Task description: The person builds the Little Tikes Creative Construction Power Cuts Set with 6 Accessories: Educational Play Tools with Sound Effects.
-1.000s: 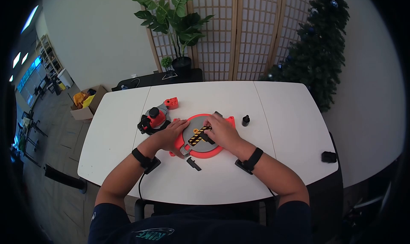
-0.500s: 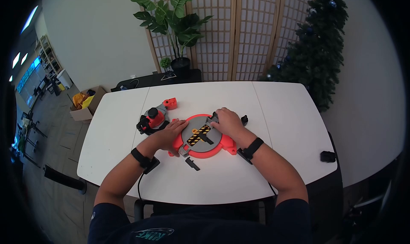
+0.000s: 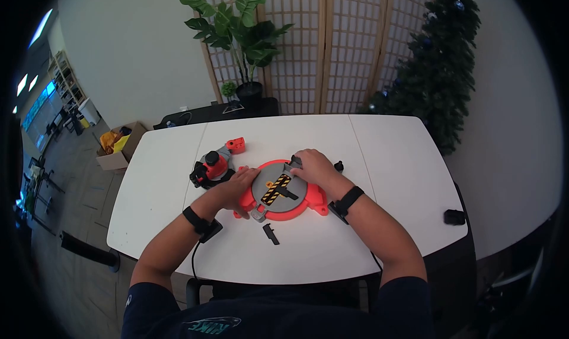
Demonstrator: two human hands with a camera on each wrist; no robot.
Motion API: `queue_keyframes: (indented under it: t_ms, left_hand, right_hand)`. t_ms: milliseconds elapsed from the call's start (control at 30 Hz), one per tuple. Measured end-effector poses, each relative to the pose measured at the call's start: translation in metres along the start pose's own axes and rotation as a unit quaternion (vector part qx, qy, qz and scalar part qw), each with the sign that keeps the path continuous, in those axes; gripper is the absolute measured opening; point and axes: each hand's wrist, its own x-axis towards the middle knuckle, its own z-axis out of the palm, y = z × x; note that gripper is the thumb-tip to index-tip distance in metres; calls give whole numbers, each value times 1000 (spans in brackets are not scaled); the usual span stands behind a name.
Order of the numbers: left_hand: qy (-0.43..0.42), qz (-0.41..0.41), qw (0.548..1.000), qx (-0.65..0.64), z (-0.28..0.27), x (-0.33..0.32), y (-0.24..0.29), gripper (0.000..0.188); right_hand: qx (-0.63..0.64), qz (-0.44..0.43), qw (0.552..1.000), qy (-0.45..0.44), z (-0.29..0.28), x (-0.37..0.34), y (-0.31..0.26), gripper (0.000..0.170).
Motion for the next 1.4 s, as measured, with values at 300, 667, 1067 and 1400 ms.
queue_keyframes:
  t_ms: [300,667,1067,1400]
  left_hand:
    - [-1,-7,1000,8,-1,0,3,143]
    - [0,-6,1000,18,2,0,1,141]
    - [-1,-5,1000,30,-1,-1,4,142]
    - [-6,-13,999,28,-3,-1,6,143]
  right_hand:
    - [10,-9,1000,-12,3,5,5,49]
    - [65,-6,998,-28,14,10,4,47]
    - [88,-33,995,-26,19,17,0,46]
    - [76,-77,993,-43,28,26,3,47]
